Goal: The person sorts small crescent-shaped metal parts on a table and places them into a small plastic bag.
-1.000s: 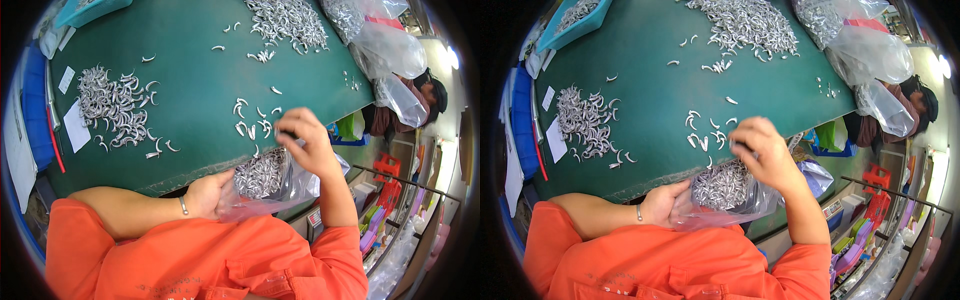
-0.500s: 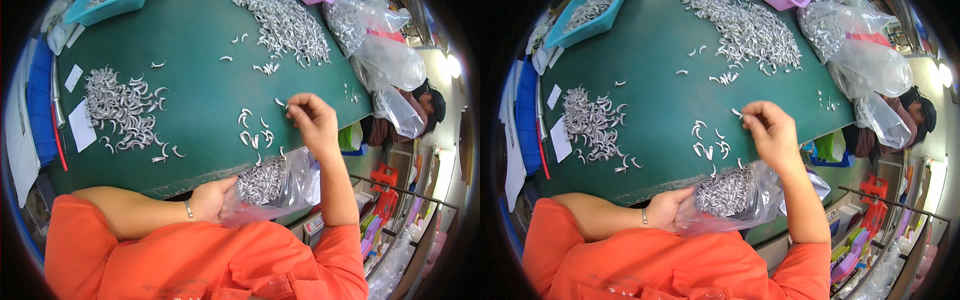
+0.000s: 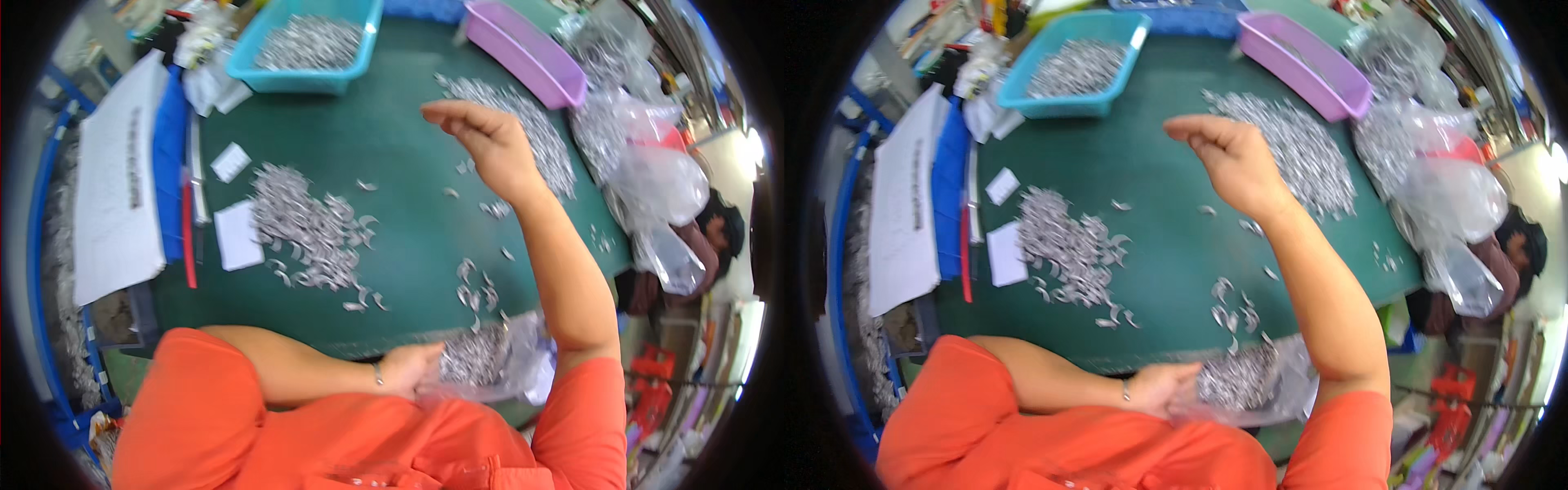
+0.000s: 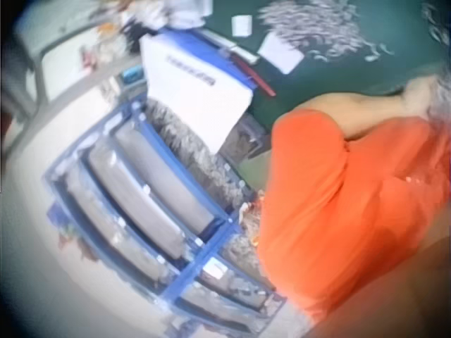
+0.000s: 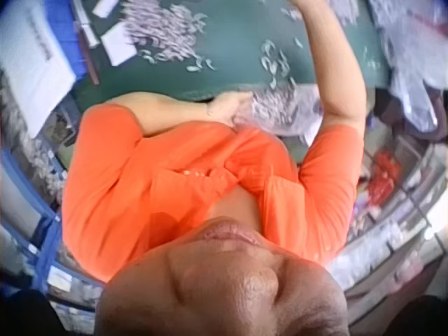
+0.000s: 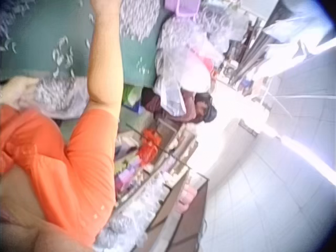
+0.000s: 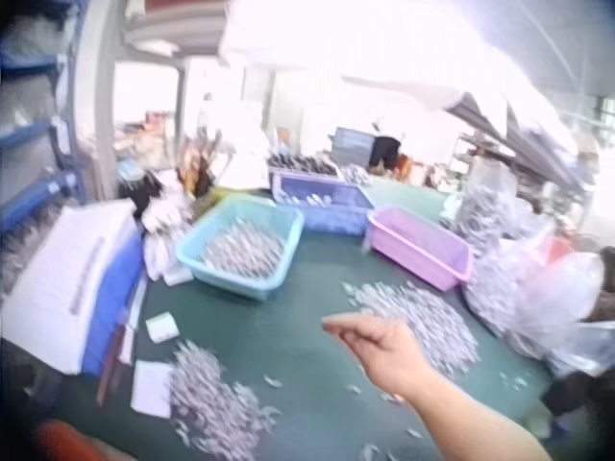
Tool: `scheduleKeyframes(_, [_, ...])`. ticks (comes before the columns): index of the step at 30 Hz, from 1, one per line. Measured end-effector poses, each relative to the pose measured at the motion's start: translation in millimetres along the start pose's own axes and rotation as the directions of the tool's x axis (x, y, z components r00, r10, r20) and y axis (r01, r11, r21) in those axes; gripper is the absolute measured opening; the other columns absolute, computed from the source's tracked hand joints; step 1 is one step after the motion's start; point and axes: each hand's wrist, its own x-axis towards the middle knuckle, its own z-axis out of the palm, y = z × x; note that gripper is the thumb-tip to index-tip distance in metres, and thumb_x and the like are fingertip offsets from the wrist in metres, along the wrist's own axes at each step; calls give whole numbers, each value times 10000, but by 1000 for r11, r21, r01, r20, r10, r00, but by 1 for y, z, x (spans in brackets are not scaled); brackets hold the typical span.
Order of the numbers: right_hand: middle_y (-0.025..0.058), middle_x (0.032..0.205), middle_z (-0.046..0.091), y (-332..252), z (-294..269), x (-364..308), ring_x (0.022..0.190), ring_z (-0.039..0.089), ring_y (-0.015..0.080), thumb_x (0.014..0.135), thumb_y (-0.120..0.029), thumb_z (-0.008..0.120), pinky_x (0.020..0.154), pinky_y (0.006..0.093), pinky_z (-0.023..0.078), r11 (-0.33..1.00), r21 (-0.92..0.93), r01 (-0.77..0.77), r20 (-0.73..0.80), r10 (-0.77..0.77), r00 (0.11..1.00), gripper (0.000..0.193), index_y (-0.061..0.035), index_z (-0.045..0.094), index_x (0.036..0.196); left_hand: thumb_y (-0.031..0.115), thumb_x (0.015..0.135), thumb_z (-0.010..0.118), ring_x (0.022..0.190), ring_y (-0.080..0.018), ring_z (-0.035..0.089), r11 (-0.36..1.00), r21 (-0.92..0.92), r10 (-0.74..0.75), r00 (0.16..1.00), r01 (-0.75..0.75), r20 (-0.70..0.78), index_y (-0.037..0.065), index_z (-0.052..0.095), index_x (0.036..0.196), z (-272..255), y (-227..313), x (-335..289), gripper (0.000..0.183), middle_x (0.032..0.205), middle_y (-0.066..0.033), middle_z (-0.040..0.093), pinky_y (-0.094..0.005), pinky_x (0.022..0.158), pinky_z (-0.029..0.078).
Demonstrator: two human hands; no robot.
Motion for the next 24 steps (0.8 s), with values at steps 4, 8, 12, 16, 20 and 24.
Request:
scheduleKeyframes(4, [117, 1269, 613, 62, -22, -111, 1182, 569, 258, 884, 62, 497, 1025, 362, 414, 922, -327, 207, 225, -137, 965, 332, -28, 645, 1167, 338, 1025, 403, 430, -129, 283, 998, -25, -61, 998, 60, -11, 167, 366, 600, 8, 13, -5, 459, 499, 18, 276, -282, 407, 214])
scheduleKeyframes(8, [115, 1255, 611, 48, -35, -176, 1231, 528, 250, 914, 70, 454, 1064, 355, 373, 971, 169, -168, -124, 191, 974, 341, -10, 618, 1202, 320, 1027, 396, 409, -142, 241, 999, -9, -37, 999, 37, 17, 172, 328, 558, 2, 14, -5, 496, 480, 16, 237, -298, 407, 221])
scheduleKeyframes(12, [147, 1274, 594, 41, -27, -212, 1174, 537, 317, 901, 2, 526, 1044, 383, 384, 914, -353, -201, -177, 146, 973, 331, -20, 609, 1220, 332, 1027, 398, 404, -131, 225, 998, -7, -64, 993, 64, -101, 180, 318, 554, 17, 17, -9, 504, 481, 21, 229, -301, 398, 188])
scheduleKeyframes(16, [137, 1105, 657, 13, -1, -233, 1008, 615, 317, 762, 110, 596, 862, 370, 487, 926, -365, -90, -121, 49, 991, 321, -33, 680, 1036, 312, 1029, 400, 405, -118, 244, 999, -3, -54, 998, 53, -21, 176, 354, 601, 7, 13, -8, 451, 499, 27, 257, -299, 394, 204])
scheduleKeyframes(20, [117, 966, 667, -9, 7, -252, 900, 636, 286, 688, 132, 580, 803, 356, 515, 993, -80, -83, 125, 92, 988, 325, -45, 700, 933, 341, 1038, 364, 412, -112, 258, 996, -18, -94, 971, 92, -218, 192, 373, 615, 29, 19, -15, 448, 479, 30, 267, -264, 392, 218])
scheduleKeyframes(24, [172, 1081, 634, 8, -4, -224, 1035, 607, 331, 811, 93, 522, 894, 385, 490, 944, -321, -72, -147, 25, 989, 308, -18, 664, 1060, 348, 1039, 355, 405, -112, 250, 999, 11, -37, 993, 39, -108, 190, 347, 579, 17, 15, -12, 486, 471, 29, 264, -269, 385, 207])
